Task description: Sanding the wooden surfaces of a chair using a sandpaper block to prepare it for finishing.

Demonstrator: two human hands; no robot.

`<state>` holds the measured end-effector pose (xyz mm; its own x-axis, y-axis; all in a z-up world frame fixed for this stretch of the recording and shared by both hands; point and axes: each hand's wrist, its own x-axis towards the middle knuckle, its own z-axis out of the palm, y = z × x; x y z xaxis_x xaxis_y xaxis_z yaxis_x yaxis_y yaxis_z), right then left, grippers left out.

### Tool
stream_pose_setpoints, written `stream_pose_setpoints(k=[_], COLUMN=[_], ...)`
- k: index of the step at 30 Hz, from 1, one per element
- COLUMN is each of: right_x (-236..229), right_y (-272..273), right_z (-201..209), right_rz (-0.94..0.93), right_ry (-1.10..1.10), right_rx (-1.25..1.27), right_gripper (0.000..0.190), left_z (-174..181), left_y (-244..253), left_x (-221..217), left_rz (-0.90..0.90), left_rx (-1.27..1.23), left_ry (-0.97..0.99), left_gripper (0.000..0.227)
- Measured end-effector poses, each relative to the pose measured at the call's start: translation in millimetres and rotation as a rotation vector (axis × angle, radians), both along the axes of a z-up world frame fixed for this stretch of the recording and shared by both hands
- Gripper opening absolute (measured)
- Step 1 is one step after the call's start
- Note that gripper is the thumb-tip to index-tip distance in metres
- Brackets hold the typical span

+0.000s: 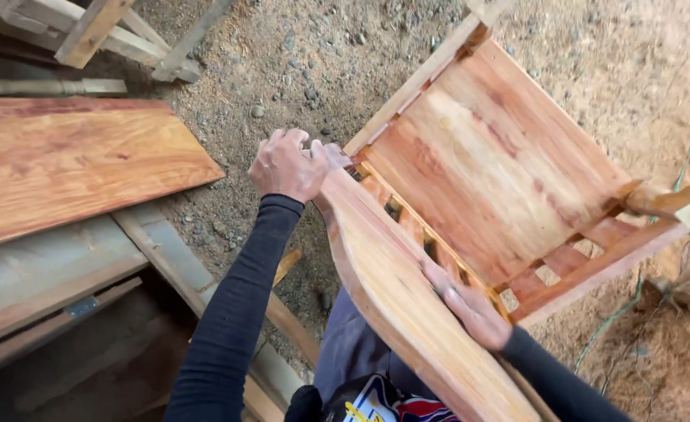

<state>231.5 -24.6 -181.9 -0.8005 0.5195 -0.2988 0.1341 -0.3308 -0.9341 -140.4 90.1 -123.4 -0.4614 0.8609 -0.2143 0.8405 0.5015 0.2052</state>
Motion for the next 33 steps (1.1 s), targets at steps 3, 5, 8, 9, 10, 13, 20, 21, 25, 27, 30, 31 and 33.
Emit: stream_pose_setpoints(k=[3, 5, 8, 9, 10, 13, 20, 21, 25, 27, 30, 31, 33], right_x=[-60.8, -122.5, -173.6, -160.0, -147.4, -110.9, -186.2, -186.5, -145.8, -116.0, -110.6, -125.6, -158.9], right_y=[43.7, 79.3, 106.1, 98.9, 92.7, 75.6, 111.8, 110.2, 92.3, 76.7, 69.3, 80.8, 97.9], right_z=[-37.8, -62.9, -95.8, -85.8, -76.0, -70.9, -109.3, -109.6, -80.4, -65.4, -68.0, -75.9, -108.4], right_rz=[0.031, 0.06, 0.078, 0.079, 0.071, 0.026, 0.041, 0.041, -0.056, -0.046, -0.059, -0.035, -0.016], right_ry=[-0.115, -0.154, -0.326, -0.327, -0.293, -0.111, -0.288, -0.284, 0.017, 0.065, 0.152, 0.019, -0.111], right_rx=[-0.03, 0.046, -0.089, -0.096, -0.106, -0.058, -0.238, -0.236, 0.09, 0.055, 0.119, 0.061, 0.007], right_gripper=[0.059, 0.059, 0.059, 0.059, 0.058, 0.055, 0.058, 0.058, 0.06, 0.059, 0.057, 0.056, 0.054], left_z=[0.7, 2.2, 0.7, 1.4, 1.8, 0.9, 3.4, 3.7, 3.6, 1.7, 1.1, 0.3, 2.1], left_y=[8.0, 4.6, 2.8, 1.3, 0.7, 4.7, 3.4, 2.8, 5.5, 5.2, 3.7, 5.2, 5.5], left_x=[2.8, 3.5, 3.8, 5.2, 5.7, 1.2, 4.1, 4.2, 2.5, 1.3, 2.1, 1.5, 1.9], left_rz=[-0.025, 0.029, 0.007, 0.007, 0.003, -0.008, -0.023, -0.024, -0.033, -0.036, -0.043, -0.034, -0.027], left_rx=[0.097, 0.058, 0.089, 0.082, 0.076, 0.108, 0.109, 0.111, 0.115, 0.102, 0.074, 0.084, 0.097], left_ry=[0.005, -0.01, -0.017, -0.019, -0.022, -0.005, -0.019, -0.016, -0.017, -0.025, -0.008, -0.012, -0.013], left_gripper=[0.025, 0.024, 0.023, 0.023, 0.022, 0.021, 0.025, 0.025, 0.027, 0.027, 0.025, 0.026, 0.026])
